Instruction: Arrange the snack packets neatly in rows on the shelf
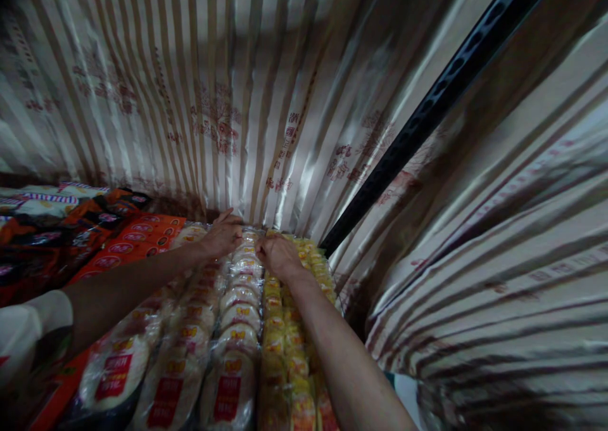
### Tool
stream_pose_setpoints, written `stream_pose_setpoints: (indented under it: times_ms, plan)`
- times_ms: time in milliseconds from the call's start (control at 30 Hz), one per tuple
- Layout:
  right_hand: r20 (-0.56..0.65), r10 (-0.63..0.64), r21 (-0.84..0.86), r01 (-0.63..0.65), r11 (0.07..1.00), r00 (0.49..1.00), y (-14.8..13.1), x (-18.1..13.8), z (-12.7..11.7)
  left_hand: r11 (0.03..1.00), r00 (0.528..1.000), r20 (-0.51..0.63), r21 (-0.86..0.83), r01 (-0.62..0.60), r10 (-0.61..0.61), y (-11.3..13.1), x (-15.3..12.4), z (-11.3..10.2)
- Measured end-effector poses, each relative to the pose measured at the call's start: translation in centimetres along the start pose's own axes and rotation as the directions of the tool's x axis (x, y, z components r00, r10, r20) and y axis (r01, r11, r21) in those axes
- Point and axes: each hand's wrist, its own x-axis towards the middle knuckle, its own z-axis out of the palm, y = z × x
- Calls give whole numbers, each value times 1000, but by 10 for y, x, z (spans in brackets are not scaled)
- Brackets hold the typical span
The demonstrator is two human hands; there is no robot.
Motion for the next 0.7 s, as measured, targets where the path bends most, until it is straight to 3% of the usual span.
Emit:
stream_pose_setpoints:
  times_ms: [200,433,600,700]
  plan:
    - [-8,73,-24,-73,997,997,-6,-1,-2,999,996,-72,-24,-45,43,4,-8,-10]
    - [-9,94,-24,-95,995,995,-9,-1,0,995,990,116,38,-91,86,18,-17,-22]
    - [-66,45,15,-45,999,997,-6,-5,-1,999,995,103,25,-19,16,20,-14,-16]
    - [-34,-16,41,17,999,999,-6,-10,-5,1000,996,84,20,-14,12,20,-14,-13]
